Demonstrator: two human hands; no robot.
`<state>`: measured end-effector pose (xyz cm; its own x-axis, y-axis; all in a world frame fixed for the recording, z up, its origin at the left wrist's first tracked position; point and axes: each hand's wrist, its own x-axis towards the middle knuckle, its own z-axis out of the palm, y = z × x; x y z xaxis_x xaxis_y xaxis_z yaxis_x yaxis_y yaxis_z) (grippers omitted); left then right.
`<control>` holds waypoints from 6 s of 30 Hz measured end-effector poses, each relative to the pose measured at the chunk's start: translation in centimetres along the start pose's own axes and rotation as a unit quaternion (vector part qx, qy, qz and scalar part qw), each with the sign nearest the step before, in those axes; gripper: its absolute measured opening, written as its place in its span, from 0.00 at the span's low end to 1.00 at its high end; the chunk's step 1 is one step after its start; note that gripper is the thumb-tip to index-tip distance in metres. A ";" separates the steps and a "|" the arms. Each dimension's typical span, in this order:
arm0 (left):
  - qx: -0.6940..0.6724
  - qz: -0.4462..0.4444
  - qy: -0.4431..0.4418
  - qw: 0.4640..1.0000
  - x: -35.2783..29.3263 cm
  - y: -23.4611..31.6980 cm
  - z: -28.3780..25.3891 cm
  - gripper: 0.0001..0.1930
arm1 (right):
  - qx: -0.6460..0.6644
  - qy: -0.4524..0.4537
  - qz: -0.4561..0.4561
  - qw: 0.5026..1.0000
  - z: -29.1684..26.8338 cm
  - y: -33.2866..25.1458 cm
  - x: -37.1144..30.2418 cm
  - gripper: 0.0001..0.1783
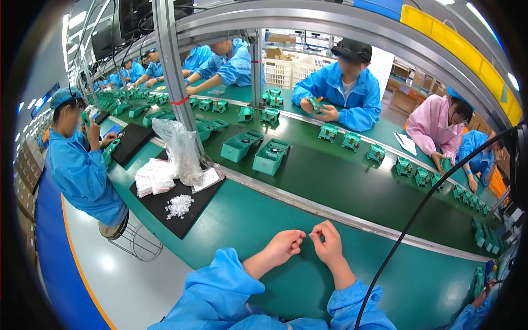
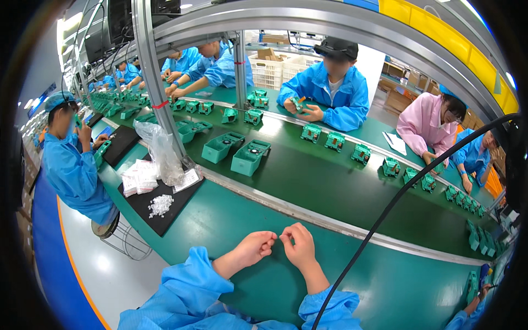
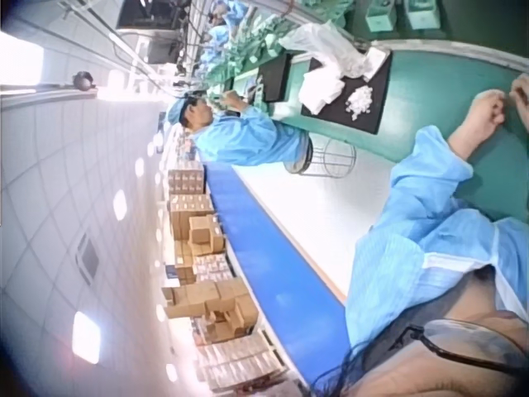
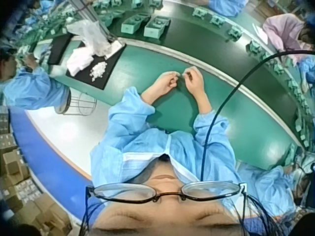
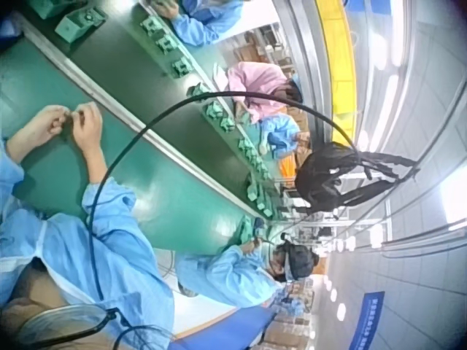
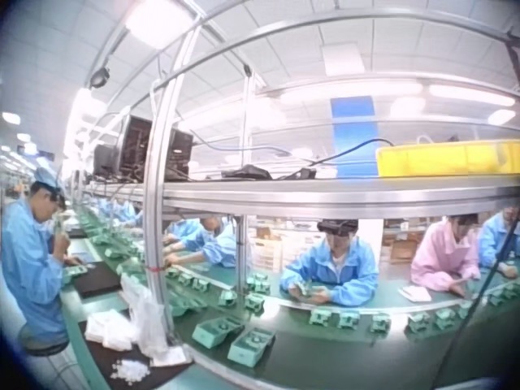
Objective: The person assembles electronic components and circuit boards into green plastic device housings by hand.
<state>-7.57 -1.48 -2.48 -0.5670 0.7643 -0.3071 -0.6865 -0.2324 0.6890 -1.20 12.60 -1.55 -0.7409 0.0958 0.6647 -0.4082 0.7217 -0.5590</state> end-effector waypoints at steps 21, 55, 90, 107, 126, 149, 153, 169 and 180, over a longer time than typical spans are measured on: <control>0.646 0.327 0.265 0.636 8.2 7.8 -0.5 0.10 | 0.126 0.252 0.173 0.944 -2.3 2.2 0.6 0.04; 0.719 0.365 0.029 0.591 -9.0 -9.1 5.9 0.10 | -0.237 -0.138 0.282 0.920 -8.0 -5.9 -7.7 0.02; 0.696 0.428 -0.054 0.575 -8.4 -12.6 6.4 0.23 | -0.365 -0.157 0.328 0.857 -7.8 -6.8 -7.4 0.00; 0.697 0.444 -0.057 0.561 -7.9 -12.7 5.7 0.21 | -0.330 -0.132 0.263 0.897 -8.0 -5.5 -8.6 0.02; 0.702 0.434 -0.056 0.562 -7.3 -12.8 5.0 0.18 | -0.348 -0.120 0.231 0.901 -7.5 -4.0 -8.1 0.19; 0.693 0.401 -0.057 0.596 -6.4 -12.8 4.3 0.17 | -0.204 -0.108 0.345 0.910 -7.8 -2.8 -7.3 0.11; 0.691 0.400 -0.040 0.601 -6.7 -12.7 4.0 0.15 | -0.400 -0.080 0.180 0.895 -8.6 -4.7 -7.2 0.08; 0.701 0.380 -0.037 0.603 -6.6 -12.1 4.2 0.16 | -0.400 -0.343 -0.009 0.850 -8.4 -5.9 -8.1 0.10; 0.693 0.402 -0.004 0.598 -6.2 -11.7 2.7 0.14 | -0.272 -0.155 0.075 0.947 -10.7 -4.7 -5.1 0.08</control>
<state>5.25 -1.86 -6.88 -0.4534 0.7450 0.4893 0.8473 0.1901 0.4959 10.22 16.10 3.00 -0.9243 0.0805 0.3730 -0.0129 0.9703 -0.2414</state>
